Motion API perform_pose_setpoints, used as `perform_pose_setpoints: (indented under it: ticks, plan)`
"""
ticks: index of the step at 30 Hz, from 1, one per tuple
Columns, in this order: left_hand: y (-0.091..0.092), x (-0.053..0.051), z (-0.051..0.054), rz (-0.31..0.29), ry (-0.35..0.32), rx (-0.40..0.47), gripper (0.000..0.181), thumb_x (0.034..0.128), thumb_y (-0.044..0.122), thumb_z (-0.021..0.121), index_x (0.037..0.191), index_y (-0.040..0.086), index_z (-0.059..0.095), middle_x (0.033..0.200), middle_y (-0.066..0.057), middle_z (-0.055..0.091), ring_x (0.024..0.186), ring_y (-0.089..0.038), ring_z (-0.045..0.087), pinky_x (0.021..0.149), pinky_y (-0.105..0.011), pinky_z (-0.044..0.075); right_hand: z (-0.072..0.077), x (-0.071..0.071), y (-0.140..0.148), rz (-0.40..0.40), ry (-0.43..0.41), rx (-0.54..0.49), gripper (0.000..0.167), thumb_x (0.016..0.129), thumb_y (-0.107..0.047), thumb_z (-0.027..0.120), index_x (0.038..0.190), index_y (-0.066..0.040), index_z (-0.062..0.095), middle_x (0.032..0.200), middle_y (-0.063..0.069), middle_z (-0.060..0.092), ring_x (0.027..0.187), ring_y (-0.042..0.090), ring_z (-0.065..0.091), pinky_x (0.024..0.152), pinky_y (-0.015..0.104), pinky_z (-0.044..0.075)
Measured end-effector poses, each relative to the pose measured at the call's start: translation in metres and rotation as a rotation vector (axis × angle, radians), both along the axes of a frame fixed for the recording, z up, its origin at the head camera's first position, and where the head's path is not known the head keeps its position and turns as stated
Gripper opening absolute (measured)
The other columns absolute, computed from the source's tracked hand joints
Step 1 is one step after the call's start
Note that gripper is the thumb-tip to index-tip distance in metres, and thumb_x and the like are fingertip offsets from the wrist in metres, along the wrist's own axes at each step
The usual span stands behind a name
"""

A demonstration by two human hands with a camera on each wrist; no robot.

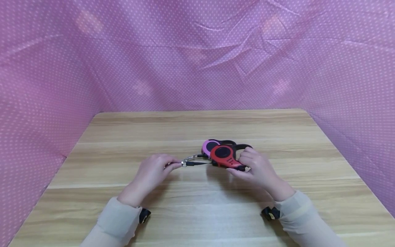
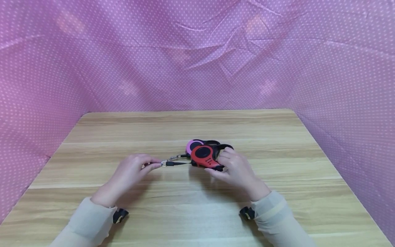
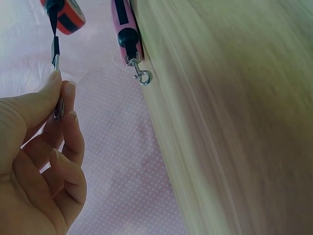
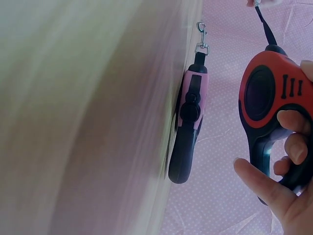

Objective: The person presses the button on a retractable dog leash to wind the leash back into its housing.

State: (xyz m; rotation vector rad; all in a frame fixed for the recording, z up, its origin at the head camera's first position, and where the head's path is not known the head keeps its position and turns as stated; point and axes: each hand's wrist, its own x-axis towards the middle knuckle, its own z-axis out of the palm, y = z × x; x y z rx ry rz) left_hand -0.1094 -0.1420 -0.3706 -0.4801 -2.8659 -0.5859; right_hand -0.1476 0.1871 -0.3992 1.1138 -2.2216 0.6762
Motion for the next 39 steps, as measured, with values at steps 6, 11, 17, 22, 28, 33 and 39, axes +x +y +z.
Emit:
perform_pose_setpoints:
  ticks: [6,11,17,22,28,33,39]
  plan:
    - [0.002,-0.001,-0.001,-0.018,0.027,0.009,0.014,0.0900,0.030,0.072,0.097,0.020,0.078,0.093,0.004,0.076,0.083,-0.014,0.069,0.074,-0.036,0.055,0.001,0.001,-0.002,-0.011,-0.021,0.017,0.038,0.074,-0.033,0.084,0.061,-0.015,0.053,0.068,-0.006,0.056,0.071,0.008,0.044,0.059,0.022,0.038]
    - [0.002,-0.001,-0.002,-0.034,0.043,0.022,0.013,0.0891,0.029,0.073,0.096,0.020,0.079,0.092,0.005,0.076,0.084,-0.015,0.070,0.073,-0.036,0.055,0.000,0.001,-0.004,-0.011,-0.017,0.017,0.038,0.072,-0.031,0.086,0.061,-0.015,0.052,0.067,-0.006,0.055,0.070,0.009,0.043,0.059,0.022,0.038]
    - [0.005,-0.001,0.000,-0.035,0.028,0.029,0.014,0.0892,0.031,0.073,0.097,0.021,0.079,0.092,0.006,0.076,0.083,-0.012,0.068,0.073,-0.034,0.054,0.000,0.001,-0.005,-0.013,-0.023,0.020,0.037,0.075,-0.033,0.084,0.062,-0.015,0.054,0.069,-0.006,0.057,0.072,0.008,0.045,0.059,0.022,0.039]
    - [0.006,-0.001,0.002,-0.033,0.012,0.039,0.014,0.0891,0.030,0.073,0.097,0.020,0.079,0.093,0.006,0.076,0.083,-0.012,0.068,0.073,-0.035,0.053,0.001,0.002,-0.006,-0.023,-0.036,0.028,0.036,0.076,-0.035,0.083,0.062,-0.016,0.055,0.070,-0.007,0.058,0.073,0.008,0.045,0.060,0.022,0.040]
    - [0.008,-0.002,0.003,-0.030,-0.005,0.039,0.012,0.0887,0.029,0.074,0.097,0.021,0.078,0.094,0.007,0.076,0.080,-0.009,0.065,0.070,-0.032,0.050,0.001,0.001,-0.007,-0.019,-0.035,0.028,0.035,0.075,-0.034,0.084,0.064,-0.014,0.058,0.071,-0.005,0.061,0.073,0.008,0.047,0.060,0.023,0.043]
    - [0.010,-0.002,0.003,-0.031,-0.022,0.035,0.011,0.0885,0.028,0.074,0.096,0.021,0.078,0.093,0.007,0.076,0.080,-0.008,0.065,0.071,-0.031,0.051,-0.001,0.001,-0.008,-0.012,-0.032,0.024,0.038,0.081,-0.042,0.078,0.064,-0.014,0.060,0.072,-0.004,0.063,0.073,0.008,0.048,0.060,0.022,0.045]
    - [0.012,-0.001,0.004,-0.028,-0.033,0.036,0.011,0.0888,0.027,0.074,0.097,0.021,0.078,0.094,0.006,0.076,0.081,-0.009,0.066,0.072,-0.032,0.052,-0.001,0.001,-0.009,-0.006,-0.034,0.023,0.034,0.079,-0.037,0.081,0.065,-0.013,0.061,0.072,-0.004,0.064,0.073,0.009,0.049,0.060,0.023,0.046]
